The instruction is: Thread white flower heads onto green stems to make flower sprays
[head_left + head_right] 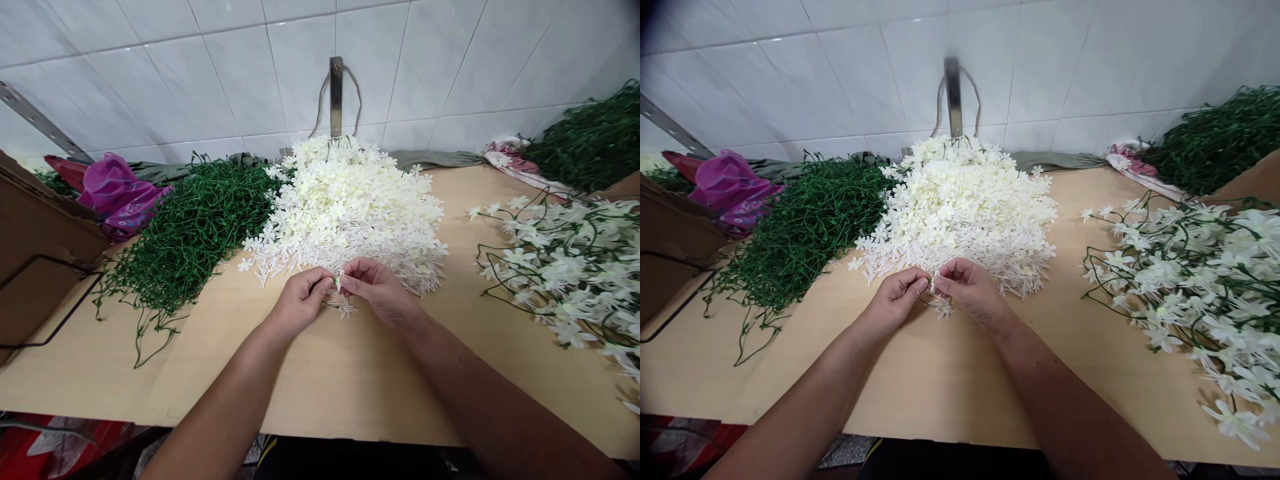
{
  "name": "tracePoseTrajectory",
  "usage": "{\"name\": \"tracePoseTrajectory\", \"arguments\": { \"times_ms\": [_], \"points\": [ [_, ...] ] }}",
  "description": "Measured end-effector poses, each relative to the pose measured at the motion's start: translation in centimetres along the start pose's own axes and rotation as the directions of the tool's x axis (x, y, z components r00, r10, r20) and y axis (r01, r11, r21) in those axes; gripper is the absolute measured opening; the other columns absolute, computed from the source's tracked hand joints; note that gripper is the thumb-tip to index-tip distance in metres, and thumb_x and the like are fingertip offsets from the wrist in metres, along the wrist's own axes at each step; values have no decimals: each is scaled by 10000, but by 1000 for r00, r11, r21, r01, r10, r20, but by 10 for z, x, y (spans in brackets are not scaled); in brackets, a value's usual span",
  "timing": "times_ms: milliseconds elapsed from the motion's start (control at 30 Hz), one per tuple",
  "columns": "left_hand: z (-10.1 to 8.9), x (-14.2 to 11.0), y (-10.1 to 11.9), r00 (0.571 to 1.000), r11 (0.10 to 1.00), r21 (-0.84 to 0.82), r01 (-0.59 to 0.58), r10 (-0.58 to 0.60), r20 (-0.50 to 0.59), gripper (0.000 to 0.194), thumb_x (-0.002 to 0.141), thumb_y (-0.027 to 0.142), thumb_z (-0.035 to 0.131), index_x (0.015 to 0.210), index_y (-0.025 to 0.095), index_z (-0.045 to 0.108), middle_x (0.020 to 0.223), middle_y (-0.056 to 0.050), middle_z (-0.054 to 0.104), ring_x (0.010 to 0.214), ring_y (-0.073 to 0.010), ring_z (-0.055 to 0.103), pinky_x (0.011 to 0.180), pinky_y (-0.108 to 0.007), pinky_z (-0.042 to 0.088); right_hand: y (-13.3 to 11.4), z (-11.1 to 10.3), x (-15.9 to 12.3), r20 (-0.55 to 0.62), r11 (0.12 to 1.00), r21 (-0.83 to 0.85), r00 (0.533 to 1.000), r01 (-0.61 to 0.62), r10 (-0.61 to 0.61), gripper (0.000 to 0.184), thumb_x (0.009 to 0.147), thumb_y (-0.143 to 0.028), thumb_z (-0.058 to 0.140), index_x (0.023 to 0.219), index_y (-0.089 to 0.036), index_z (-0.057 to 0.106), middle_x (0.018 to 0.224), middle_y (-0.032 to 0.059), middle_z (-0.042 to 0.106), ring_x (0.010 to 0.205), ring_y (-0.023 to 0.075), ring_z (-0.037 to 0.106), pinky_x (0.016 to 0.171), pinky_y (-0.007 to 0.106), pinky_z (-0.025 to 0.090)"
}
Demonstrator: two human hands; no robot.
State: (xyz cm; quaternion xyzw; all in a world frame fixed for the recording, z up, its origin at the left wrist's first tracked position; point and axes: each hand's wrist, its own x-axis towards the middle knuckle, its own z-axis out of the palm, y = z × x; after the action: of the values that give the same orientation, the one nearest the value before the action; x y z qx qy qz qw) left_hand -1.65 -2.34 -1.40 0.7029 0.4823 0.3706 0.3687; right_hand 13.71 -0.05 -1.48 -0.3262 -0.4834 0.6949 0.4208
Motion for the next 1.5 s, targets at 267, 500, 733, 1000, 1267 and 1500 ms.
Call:
{"name": "tracePoseTrajectory", "arguments": {
  "times_ms": [267,500,733,1000,1267,1500],
  "points": [
    [2,-1,-2,997,999,2,55,-54,-47,224,806,279,390,622,158,435,568,35,385,572,-93,366,551,-214,302,10,5,-4,-32,929,-349,989,121,-141,258,616,-260,654,743,-180,444,611,-53,466,526,66,447,492,209,366],
    [3,0,-1,995,995,-41,88,-90,-43,239,803,299,394,610,161,422,558,42,352,559,-91,339,540,-215,284,10,4,-5,-17,853,-473,965,221,-260,184,706,-258,551,854,-183,471,707,-8,506,575,95,509,521,231,421],
    [5,1,-3,989,979,-150,139,-144,-25,255,797,334,410,616,157,434,575,29,391,574,-98,368,557,-226,302,10,6,-8,86,534,-771,887,348,-454,151,715,-239,553,853,-185,525,774,24,561,593,98,506,551,228,409],
    [4,1,1,990,976,-172,130,-137,-30,274,785,361,428,604,156,441,551,36,372,554,-92,348,540,-223,284,12,4,-5,-22,783,-575,952,238,-305,47,735,-219,492,757,-179,479,632,-2,535,595,112,502,538,234,394],
    [11,0,-3,979,898,-398,188,-204,3,308,741,421,469,598,155,411,533,45,349,508,-73,294,492,-219,235,11,9,-6,-65,821,-522,949,231,-308,139,700,-220,523,599,-185,434,566,-11,494,542,102,442,509,240,352],
    [11,-3,3,977,903,-378,206,-212,25,343,723,448,475,564,159,383,514,56,314,496,-67,260,484,-223,207,18,12,-8,-9,673,-679,913,294,-409,139,709,-198,495,600,-188,409,571,-6,478,528,103,415,512,250,334]
  ]
}}
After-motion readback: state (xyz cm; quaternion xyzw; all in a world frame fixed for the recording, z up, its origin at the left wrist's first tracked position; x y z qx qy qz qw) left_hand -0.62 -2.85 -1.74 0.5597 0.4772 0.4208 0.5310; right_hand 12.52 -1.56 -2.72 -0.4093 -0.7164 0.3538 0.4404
